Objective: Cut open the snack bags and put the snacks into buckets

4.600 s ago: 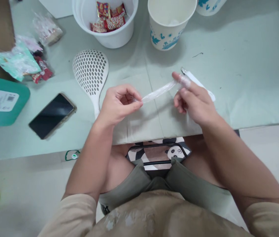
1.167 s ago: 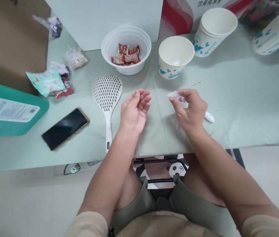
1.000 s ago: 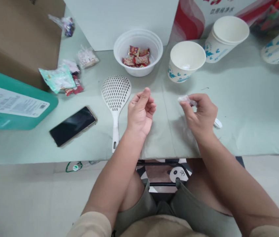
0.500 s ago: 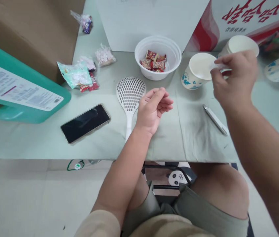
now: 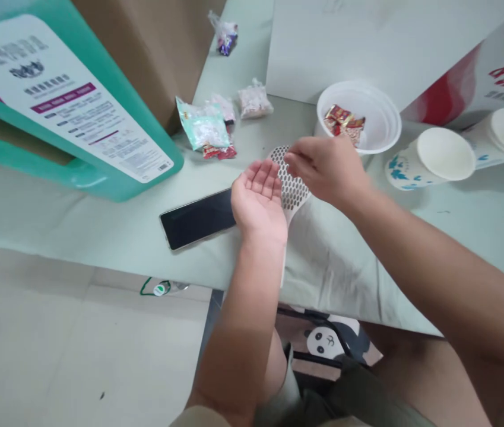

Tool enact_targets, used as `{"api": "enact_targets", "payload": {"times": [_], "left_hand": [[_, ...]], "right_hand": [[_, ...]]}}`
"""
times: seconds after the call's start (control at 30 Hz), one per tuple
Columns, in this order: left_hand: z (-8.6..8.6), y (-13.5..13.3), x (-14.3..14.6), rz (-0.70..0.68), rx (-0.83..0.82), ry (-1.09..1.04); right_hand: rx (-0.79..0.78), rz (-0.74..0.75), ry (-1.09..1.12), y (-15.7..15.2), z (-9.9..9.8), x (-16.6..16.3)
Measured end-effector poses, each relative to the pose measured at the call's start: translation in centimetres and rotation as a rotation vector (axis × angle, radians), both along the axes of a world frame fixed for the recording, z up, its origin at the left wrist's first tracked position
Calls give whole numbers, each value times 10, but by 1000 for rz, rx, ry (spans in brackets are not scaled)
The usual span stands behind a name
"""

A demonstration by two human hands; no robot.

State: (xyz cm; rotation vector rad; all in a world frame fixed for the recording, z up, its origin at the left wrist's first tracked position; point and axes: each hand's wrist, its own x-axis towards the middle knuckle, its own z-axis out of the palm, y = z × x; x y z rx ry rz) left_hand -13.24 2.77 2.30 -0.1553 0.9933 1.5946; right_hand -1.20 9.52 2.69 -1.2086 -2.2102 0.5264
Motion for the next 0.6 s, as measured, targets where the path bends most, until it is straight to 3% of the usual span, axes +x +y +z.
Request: {"api": "enact_targets", "payload": {"times": [0.17, 0.33, 0.47, 0.6], "left_hand": [[1, -1, -29, 64, -21, 4], [-10, 1, -44, 144, -33, 55], [-15, 0, -45, 132, 6, 52], [-13, -3, -41, 151, 25, 16]], "right_hand": [[2, 182, -24, 35, -17, -74], [90, 263, -133, 81, -40, -130], [76, 260, -343, 94, -43, -148], [116, 195, -370, 90, -26, -142]]}}
